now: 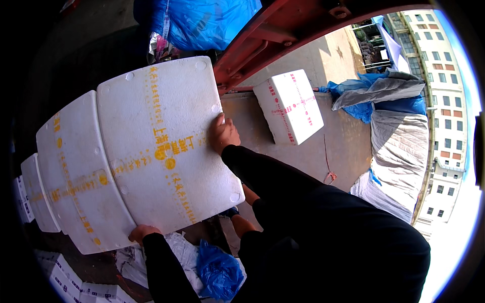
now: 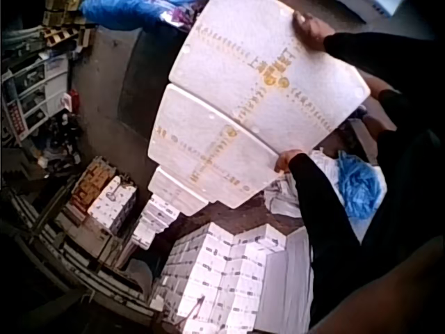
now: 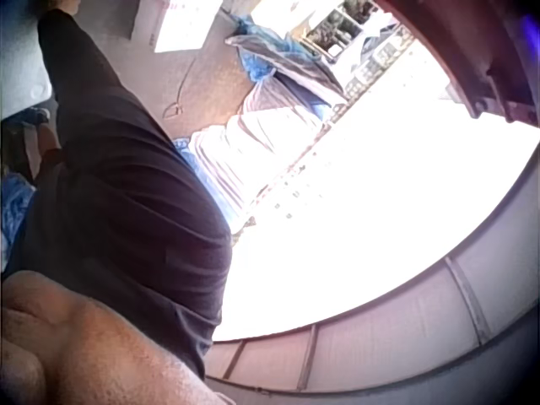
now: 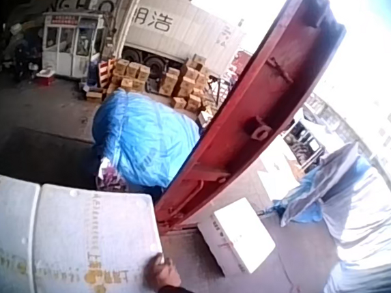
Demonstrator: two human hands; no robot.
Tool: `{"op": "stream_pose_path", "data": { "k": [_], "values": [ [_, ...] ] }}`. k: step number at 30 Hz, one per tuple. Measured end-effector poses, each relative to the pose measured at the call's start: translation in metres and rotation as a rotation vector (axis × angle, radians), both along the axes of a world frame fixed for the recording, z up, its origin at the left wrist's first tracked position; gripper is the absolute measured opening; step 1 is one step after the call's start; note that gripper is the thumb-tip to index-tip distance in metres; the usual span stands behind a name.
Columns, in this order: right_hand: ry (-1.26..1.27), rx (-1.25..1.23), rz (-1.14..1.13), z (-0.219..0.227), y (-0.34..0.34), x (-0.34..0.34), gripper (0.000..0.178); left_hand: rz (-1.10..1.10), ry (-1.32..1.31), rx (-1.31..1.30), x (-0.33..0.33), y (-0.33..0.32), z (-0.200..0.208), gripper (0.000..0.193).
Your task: The person moves a white styrofoam box from a stack and places it on the ground. They then walk to a large stack of boxes secured with orange straps and begin to untie the straps using their hands.
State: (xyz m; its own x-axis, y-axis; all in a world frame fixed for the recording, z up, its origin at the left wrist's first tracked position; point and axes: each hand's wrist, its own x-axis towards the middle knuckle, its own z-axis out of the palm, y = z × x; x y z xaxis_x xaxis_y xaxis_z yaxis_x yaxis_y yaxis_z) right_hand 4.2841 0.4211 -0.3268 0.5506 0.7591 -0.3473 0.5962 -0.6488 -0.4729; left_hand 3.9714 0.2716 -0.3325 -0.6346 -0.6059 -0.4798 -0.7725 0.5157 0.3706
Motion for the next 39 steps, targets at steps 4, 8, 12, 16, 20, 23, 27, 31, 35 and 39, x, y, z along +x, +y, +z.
{"op": "stream_pose_path", "data": {
  "k": [4, 8, 12, 16, 20, 23, 27, 31, 35, 39],
  "values": [
    [-0.002, 0.002, 0.005, -0.001, 0.0, 0.004, 0.071, -0.01, -0.005, 0.005, 0.0, 0.0, -0.002, 0.07],
    [-0.003, 0.006, 0.008, -0.004, 0.003, 0.007, 0.07, -0.023, -0.01, 0.012, 0.001, 0.0, 0.001, 0.07],
    [-0.005, 0.007, 0.014, -0.006, 0.0, 0.008, 0.07, -0.032, -0.015, 0.017, 0.002, -0.002, 0.006, 0.069],
    [-0.005, 0.012, 0.017, -0.008, -0.001, 0.008, 0.07, -0.044, -0.019, 0.025, 0.008, 0.005, 0.016, 0.069],
    [-0.005, 0.016, 0.024, -0.011, 0.002, 0.009, 0.07, -0.053, -0.022, 0.032, 0.01, 0.009, 0.022, 0.069],
    [-0.005, 0.019, 0.03, -0.011, 0.0, 0.011, 0.07, -0.058, -0.025, 0.037, 0.014, 0.015, 0.031, 0.069],
    [-0.008, 0.024, 0.035, -0.015, 0.001, 0.007, 0.07, -0.068, -0.032, 0.046, 0.004, -0.003, 0.011, 0.069],
    [-0.072, 0.045, 0.086, -0.034, 0.0, 0.013, 0.067, -0.101, -0.051, 0.048, 0.003, -0.005, 0.005, 0.068],
    [-0.132, 0.042, 0.12, -0.047, -0.003, 0.012, 0.065, -0.052, -0.035, 0.05, 0.0, -0.006, 0.002, 0.067],
    [-0.212, 0.038, 0.163, -0.053, -0.004, 0.016, 0.062, -0.015, -0.022, 0.05, -0.003, -0.009, -0.001, 0.066]
  ]
}}
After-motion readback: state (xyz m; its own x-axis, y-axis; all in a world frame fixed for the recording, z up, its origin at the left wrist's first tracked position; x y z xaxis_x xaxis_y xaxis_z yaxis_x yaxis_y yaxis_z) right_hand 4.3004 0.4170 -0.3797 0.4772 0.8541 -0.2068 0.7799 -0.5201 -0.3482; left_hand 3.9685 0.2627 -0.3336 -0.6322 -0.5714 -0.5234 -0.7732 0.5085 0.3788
